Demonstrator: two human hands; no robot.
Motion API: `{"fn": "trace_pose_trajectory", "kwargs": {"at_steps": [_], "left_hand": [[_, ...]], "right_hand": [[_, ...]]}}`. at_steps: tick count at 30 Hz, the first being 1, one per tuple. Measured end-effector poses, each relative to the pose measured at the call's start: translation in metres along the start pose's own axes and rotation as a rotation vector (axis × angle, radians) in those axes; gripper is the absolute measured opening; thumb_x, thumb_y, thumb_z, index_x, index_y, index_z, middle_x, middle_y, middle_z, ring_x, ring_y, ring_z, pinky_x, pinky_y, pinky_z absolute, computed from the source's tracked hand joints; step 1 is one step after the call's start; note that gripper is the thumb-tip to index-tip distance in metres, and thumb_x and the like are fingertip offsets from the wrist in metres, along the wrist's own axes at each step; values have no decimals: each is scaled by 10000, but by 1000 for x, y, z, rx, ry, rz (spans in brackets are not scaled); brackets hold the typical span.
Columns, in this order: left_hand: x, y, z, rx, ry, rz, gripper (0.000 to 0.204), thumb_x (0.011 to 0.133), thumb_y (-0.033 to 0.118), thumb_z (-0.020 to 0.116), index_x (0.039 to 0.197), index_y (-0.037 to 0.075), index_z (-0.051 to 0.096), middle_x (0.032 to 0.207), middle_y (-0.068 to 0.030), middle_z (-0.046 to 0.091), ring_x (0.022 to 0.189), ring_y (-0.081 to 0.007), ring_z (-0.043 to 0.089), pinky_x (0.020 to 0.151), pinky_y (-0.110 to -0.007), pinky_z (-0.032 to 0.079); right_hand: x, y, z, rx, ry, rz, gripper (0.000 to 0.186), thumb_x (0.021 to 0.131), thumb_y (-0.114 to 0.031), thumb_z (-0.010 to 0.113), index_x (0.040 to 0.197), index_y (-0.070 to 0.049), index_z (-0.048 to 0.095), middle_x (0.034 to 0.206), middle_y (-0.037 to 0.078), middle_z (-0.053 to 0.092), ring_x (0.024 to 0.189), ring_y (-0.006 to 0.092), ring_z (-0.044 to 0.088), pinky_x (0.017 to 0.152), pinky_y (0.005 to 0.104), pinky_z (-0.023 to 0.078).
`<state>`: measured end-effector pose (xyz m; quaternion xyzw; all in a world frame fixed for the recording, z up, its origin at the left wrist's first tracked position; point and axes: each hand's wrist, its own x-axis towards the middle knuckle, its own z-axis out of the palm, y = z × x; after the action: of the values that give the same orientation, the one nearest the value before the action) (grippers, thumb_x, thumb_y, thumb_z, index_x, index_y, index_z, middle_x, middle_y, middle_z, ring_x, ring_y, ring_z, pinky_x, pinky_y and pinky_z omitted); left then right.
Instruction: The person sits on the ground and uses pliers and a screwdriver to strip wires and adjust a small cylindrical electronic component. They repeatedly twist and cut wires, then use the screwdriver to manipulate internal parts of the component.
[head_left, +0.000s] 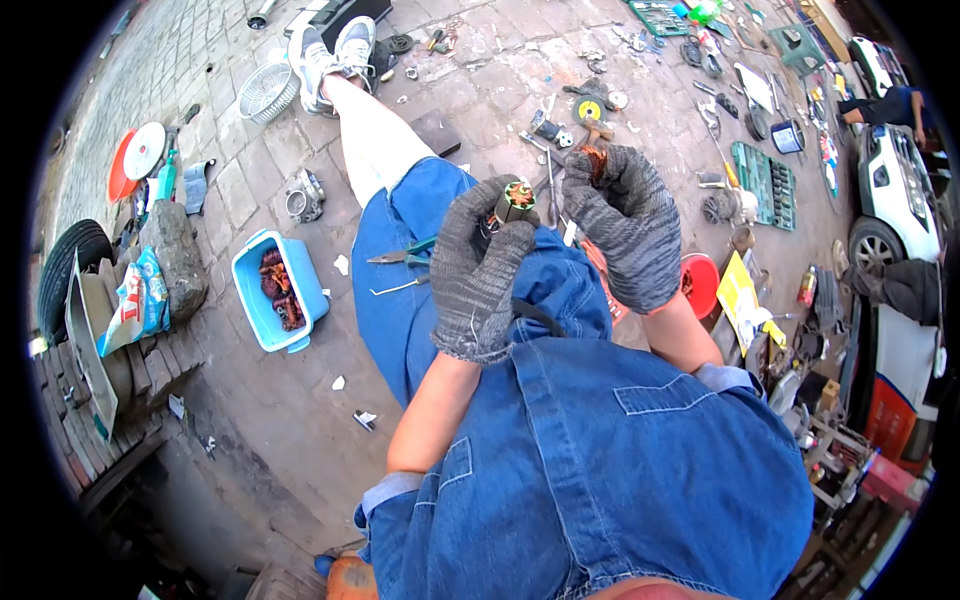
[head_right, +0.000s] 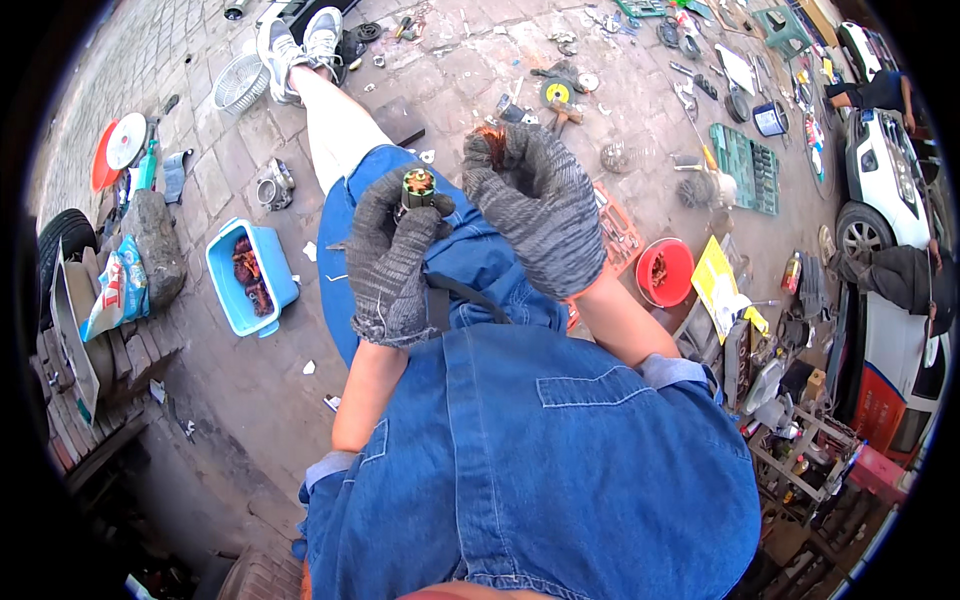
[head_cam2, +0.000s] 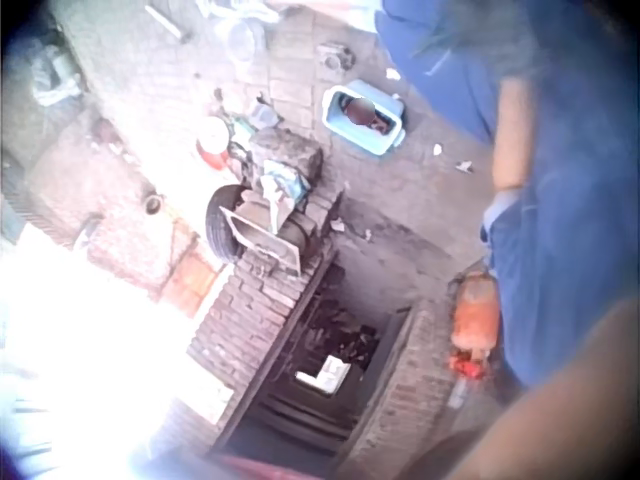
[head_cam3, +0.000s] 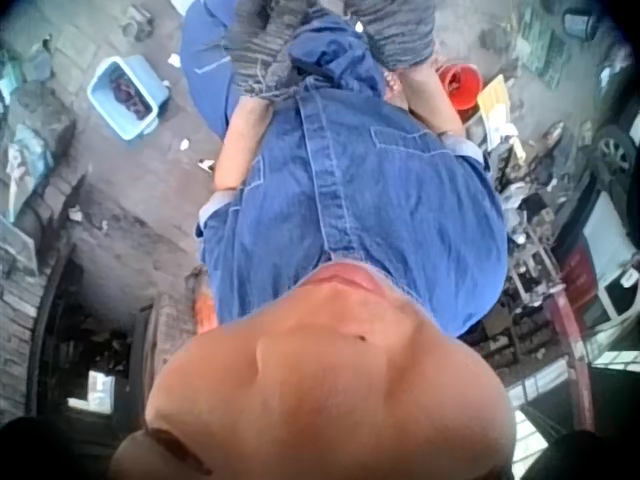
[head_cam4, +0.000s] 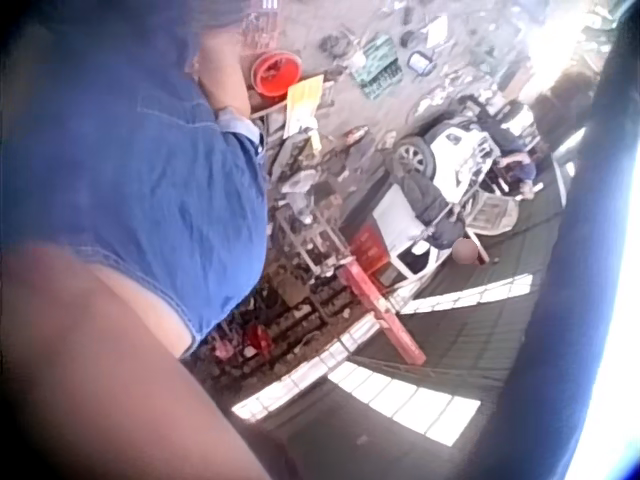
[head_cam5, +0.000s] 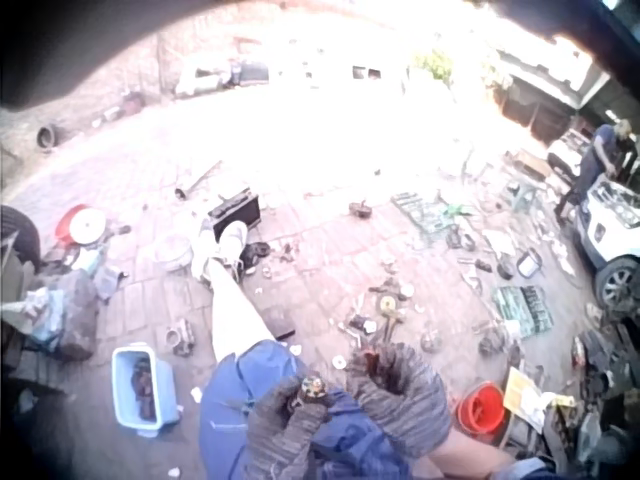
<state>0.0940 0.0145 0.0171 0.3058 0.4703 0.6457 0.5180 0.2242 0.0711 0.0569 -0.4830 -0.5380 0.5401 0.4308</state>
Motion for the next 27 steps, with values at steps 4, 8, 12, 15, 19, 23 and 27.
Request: {"fn": "trace_pose_trajectory", "kwargs": {"at_steps": [4, 8, 12, 15, 19, 23, 27], "left_hand": [[-2, 7, -2, -81, 13, -44, 299, 873, 83, 560, 1151, 5, 482, 999, -96, 588, 804, -133, 589, 689, -247, 499], [-2, 13, 1, -166, 2, -46, 288, 890, 110, 535, 1152, 8, 474, 981, -96, 593, 790, -127, 592, 649, -245, 493], [-1, 12, 1, -158, 13, 51, 319, 898, 113, 521, 1190, 2, 454, 972, -108, 598, 780, -116, 587, 653, -238, 484], [-7, 18, 3, -161, 4, 33, 364, 896, 118, 526, 1230, 3, 437, 1021, -116, 590, 767, -96, 576, 649, -223, 473], [-24, -16, -5, 59, -112, 89, 436, 854, 98, 579, 1260, 11, 443, 1186, -117, 543, 1000, -170, 558, 859, -286, 455], [-43, -40, -25, 179, -72, 1, 451, 846, 83, 588, 1268, 20, 441, 1221, -105, 523, 1036, -177, 536, 881, -284, 431], [-63, -51, -57, -26, 126, -219, 409, 885, 121, 553, 1267, 35, 433, 1118, -78, 560, 857, -142, 596, 705, -235, 489]], "right_hand": [[3, 2, -14, 400, -231, 286, 341, 807, -128, 632, 1120, -16, 558, 924, 8, 588, 777, 86, 543, 684, 227, 457], [6, 19, -20, 754, -309, 380, 385, 787, -90, 635, 1150, -17, 528, 935, 19, 586, 760, 107, 561, 681, 236, 467], [7, 20, -18, 735, -324, 374, 393, 786, -100, 639, 1154, -17, 529, 931, 16, 585, 760, 109, 564, 687, 230, 467], [6, 28, -15, 672, -311, 395, 405, 788, -121, 642, 1163, -19, 527, 951, 23, 590, 771, 116, 570, 697, 229, 468], [0, 42, -12, 559, -329, 503, 410, 800, -155, 638, 1170, -20, 525, 1011, 43, 603, 837, 117, 575, 711, 227, 471], [-14, 56, -6, 408, -322, 594, 333, 821, -162, 614, 1117, -22, 551, 909, 23, 609, 780, 100, 569, 664, 212, 462], [-7, 85, 9, -11, -314, 432, 234, 830, -134, 612, 1029, -16, 574, 781, -14, 562, 682, 92, 531, 645, 225, 458]]}}
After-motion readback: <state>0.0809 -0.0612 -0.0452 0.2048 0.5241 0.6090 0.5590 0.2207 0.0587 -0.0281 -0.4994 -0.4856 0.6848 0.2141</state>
